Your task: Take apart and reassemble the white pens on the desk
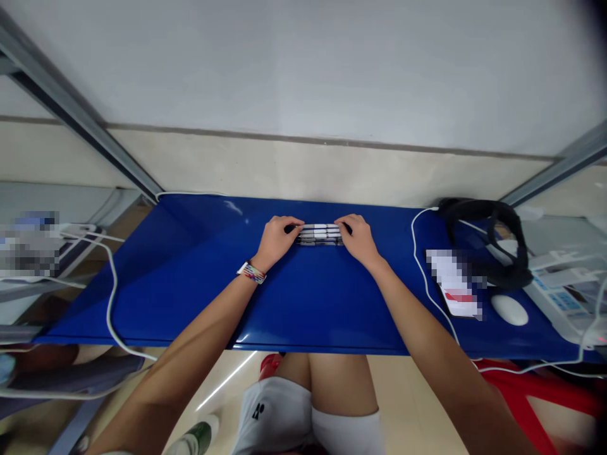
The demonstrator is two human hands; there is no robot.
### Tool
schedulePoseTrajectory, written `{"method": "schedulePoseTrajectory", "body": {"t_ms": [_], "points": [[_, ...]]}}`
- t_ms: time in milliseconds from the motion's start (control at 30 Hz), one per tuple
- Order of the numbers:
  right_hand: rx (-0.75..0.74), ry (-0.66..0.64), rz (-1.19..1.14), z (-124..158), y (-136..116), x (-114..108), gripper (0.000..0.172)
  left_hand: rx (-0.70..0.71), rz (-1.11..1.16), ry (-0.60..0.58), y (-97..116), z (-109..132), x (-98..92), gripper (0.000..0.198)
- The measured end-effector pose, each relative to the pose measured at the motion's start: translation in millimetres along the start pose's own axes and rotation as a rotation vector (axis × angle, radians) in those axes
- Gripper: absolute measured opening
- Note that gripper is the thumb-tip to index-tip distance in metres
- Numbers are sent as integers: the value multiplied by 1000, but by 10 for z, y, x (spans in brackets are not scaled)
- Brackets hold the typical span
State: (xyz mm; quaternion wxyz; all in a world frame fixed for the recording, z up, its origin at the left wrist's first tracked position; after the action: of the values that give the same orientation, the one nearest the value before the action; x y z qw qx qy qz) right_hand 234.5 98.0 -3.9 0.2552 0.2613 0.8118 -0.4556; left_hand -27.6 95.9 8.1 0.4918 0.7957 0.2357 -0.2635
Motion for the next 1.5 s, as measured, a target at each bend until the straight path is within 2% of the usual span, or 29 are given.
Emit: {"method": "schedulePoseTrajectory", "body": {"t_ms": [200,400,633,767,900,1000,1133,1500], "points": [[32,16,1,31,-57,-29,29,21,-62,-49,48,-1,8,18],[57,26,-6,36,-25,-24,33,7,-14,-47,17,-8,21,22],[70,88,-113,38,8,-18,31,-70,306,76,-175,-4,56,30],[223,184,-328,42,62,43,33,-163,569,109,-222,-23,146,40],[309,215,-525,37,114,162,36,-244,834,79,-153,-47,259,49],[334,250,-610,33,135,235,35,-247,952,22,-49,-53,318,54],[361,247,-619,32,133,297,37,-242,1031,20,19,-54,367,53],[377,206,-572,90,107,365,46,-225,1023,38,28,12,377,50]]}}
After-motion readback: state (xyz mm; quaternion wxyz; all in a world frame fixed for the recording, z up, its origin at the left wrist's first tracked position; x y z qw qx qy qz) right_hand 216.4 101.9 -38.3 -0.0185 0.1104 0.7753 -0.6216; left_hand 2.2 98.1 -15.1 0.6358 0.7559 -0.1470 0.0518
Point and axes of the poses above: each hand's wrist, its own z-axis away from the middle knuckle, its own x-axis out of the palm, y = z × x, the point moved 3 cm from there along -z, towards the middle knuckle, and after that the axes turned 1 degree about -y, right-handed, at the moved point
